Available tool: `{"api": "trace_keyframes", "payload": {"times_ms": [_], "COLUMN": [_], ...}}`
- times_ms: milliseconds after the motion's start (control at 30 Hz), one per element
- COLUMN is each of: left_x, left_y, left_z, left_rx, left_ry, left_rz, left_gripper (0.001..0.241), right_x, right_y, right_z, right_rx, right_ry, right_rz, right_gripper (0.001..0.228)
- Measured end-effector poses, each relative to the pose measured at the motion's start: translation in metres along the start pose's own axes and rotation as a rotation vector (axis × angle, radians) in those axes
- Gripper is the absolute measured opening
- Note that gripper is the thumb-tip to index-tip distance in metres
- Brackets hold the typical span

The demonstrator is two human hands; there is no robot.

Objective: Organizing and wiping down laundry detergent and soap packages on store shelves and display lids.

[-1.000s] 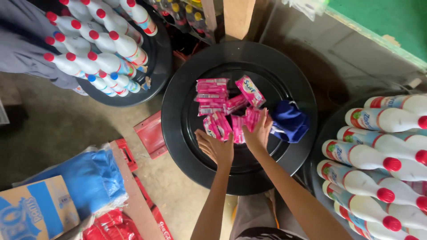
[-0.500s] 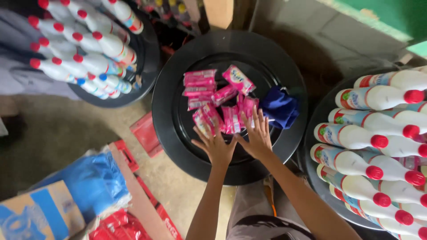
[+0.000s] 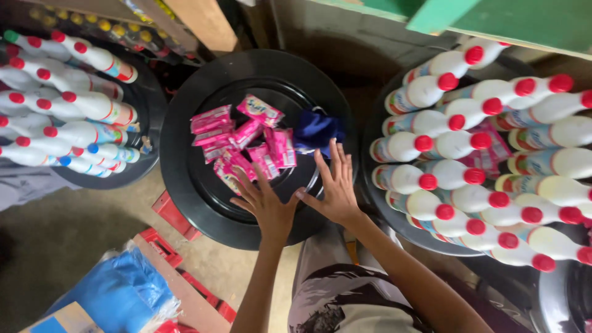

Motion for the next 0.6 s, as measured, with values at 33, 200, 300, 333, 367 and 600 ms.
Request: {"api": "trace_keyframes", "payload": {"times_ms": [33,200,300,333,367,600], "left_x": [0.011,0.012,0.022,0.018,0.01,-0.063], "left_y": [0.01,0.078,0.086,0.086,0.087,0.036], "left_z": [0.008,0.098,0.156,0.176,0.196,0.346], "left_rx": [-0.524,-2.738,-2.725,-2.728,-2.728,-2.086], "left_ry": [0.103,0.569,0.362,0.384,0.418,0.319], "left_rz": [-0.136,-0.762,-0.918,-0.957,-0.995,-1.317], "left_gripper": [0.111,0.104,0.1,0.104,0.108,0.07], "right_x": [-0.004,-0.005,-0.016,-0.024,-0.037,-0.175], "right_y": [-0.016,0.146,0.216,0.235,0.254,0.34], "right_z": [0.026,-0.032,-0.015,-0.005,0.004,0.146], "right_rx": [0.645,2.52,2.406,2.387,2.37,2.036], "right_ry": [-0.061,-0.596,-0.423,-0.383,-0.354,-0.257], "right_rz": [-0.035,-0.359,-0.281,-0.259,-0.234,0.234], "right_gripper": [0.097,0.1,0.101,0.102,0.102,0.1]}}
Point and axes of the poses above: each hand's wrist, its own x-axis towards the middle knuckle, its own y-axis out of the back of the hand, z = x × y, the point moved 5 cm from there along x, towards the middle knuckle, and after that the axes turned 2 degrees about -y, right-handed, at the moved point
